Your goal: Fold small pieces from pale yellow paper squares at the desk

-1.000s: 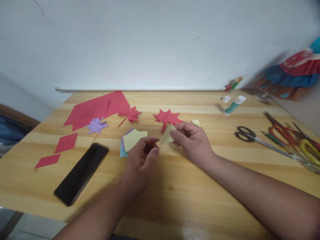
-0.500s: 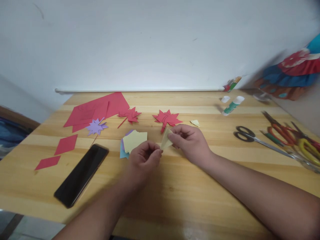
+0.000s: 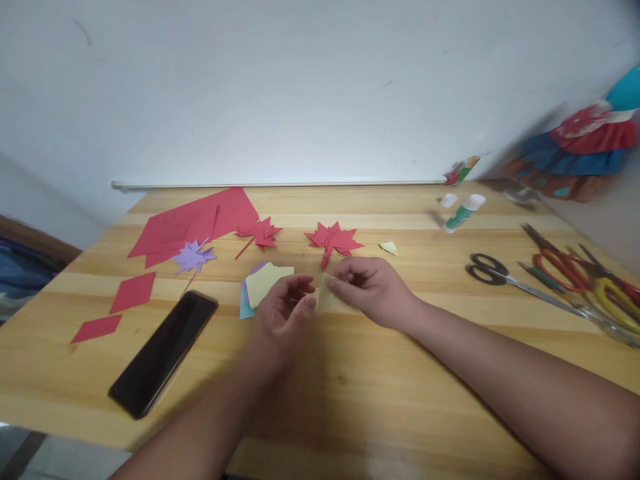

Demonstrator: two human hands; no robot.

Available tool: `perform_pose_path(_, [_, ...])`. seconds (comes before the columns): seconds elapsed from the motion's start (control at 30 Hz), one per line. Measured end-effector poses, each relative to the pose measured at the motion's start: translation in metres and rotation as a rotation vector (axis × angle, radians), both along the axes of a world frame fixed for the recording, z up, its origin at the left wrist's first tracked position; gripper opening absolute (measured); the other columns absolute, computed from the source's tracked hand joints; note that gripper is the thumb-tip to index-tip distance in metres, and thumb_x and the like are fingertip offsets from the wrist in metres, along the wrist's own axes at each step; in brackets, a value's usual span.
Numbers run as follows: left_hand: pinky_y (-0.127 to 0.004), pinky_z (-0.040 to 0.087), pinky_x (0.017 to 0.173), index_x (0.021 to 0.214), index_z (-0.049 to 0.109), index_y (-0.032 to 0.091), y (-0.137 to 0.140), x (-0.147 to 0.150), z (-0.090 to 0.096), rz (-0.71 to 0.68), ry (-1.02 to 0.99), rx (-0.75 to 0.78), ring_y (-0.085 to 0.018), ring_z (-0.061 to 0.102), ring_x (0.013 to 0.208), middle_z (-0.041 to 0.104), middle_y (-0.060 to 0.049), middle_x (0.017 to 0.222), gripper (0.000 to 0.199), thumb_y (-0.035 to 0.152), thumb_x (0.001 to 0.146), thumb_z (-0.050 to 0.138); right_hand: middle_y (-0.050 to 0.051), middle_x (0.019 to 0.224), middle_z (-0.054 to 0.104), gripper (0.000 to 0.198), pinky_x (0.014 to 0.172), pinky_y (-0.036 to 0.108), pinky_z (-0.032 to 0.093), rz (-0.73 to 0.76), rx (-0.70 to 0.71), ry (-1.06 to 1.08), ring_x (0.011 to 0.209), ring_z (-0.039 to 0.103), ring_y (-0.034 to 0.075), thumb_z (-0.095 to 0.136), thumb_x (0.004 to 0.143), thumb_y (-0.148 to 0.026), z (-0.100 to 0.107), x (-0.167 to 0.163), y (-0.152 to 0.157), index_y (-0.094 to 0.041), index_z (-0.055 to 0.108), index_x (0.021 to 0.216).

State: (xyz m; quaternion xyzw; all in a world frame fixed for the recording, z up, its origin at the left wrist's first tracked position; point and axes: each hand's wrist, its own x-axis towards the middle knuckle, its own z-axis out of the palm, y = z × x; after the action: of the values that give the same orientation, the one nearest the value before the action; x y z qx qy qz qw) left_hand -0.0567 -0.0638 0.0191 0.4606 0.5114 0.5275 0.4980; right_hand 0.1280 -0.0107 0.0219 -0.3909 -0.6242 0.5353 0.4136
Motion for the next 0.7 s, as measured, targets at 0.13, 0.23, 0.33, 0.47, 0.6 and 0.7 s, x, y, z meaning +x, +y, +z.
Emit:
perform_pose_path(0.13, [-0.024,0.045,0.060,0.087,0.066,0.017,0.001,0.003,0.002,-0.011,0.032,-0.073,-0.013,0.057,0.065,0.066,-0.001,0.075,0.028,0.039,0.076,0.078,-0.004,0.060,0.051,0.029,0.048,0.023,0.029,0.117,-0.071,-0.078,0.054,0.040,0.009,0.079,0.083,-0.043,-0.002,-0.005,-0.008,-0.018,0.069,0.074])
perform_pose_path(0.23, [-0.022,0.039,0.054,0.080,0.062,0.018,0.001,0.002,0.000,0.010,0.124,-0.074,-0.010,0.050,0.058,0.058,0.003,0.065,0.024,0.038,0.078,0.076,-0.004,0.062,0.054,0.029,0.048,0.023,0.030,0.117,-0.122,-0.095,0.054,0.042,0.009,0.079,0.082,-0.045,-0.002,-0.005,-0.008,-0.018,0.070,0.079])
perform_pose_path(0.33, [-0.022,0.037,0.053,0.081,0.060,0.019,0.001,0.001,-0.002,0.047,0.127,-0.036,-0.009,0.046,0.055,0.055,0.005,0.064,0.023,0.037,0.079,0.074,-0.004,0.062,0.055,0.029,0.048,0.023,0.031,0.098,-0.144,-0.089,0.054,0.043,0.010,0.079,0.080,-0.046,-0.003,-0.007,-0.008,-0.018,0.071,0.082])
perform_pose_path(0.47, [-0.023,0.040,0.058,0.084,0.060,0.019,0.000,0.001,-0.003,0.041,0.105,-0.011,-0.010,0.049,0.060,0.058,0.003,0.070,0.023,0.039,0.081,0.073,-0.004,0.060,0.054,0.023,0.047,0.023,0.031,0.066,-0.124,-0.098,0.053,0.043,0.010,0.075,0.083,-0.041,-0.005,-0.009,-0.012,-0.019,0.069,0.079])
perform_pose_path(0.6, [-0.024,0.039,0.060,0.082,0.062,0.018,-0.003,0.001,-0.006,-0.049,0.149,-0.034,-0.012,0.051,0.065,0.059,0.002,0.072,0.027,0.043,0.086,0.073,-0.005,0.060,0.053,0.020,0.047,0.023,0.031,0.064,-0.109,-0.088,0.053,0.042,0.009,0.074,0.082,-0.037,-0.007,-0.010,-0.014,-0.020,0.066,0.077])
perform_pose_path(0.7, [-0.024,0.036,0.058,0.077,0.059,0.019,-0.001,0.001,-0.005,-0.039,0.130,-0.038,-0.011,0.046,0.061,0.055,0.003,0.067,0.031,0.045,0.084,0.074,-0.003,0.061,0.057,0.025,0.048,0.024,0.035,0.085,-0.143,-0.064,0.054,0.047,0.011,0.073,0.082,-0.043,-0.005,-0.011,-0.014,-0.020,0.065,0.079])
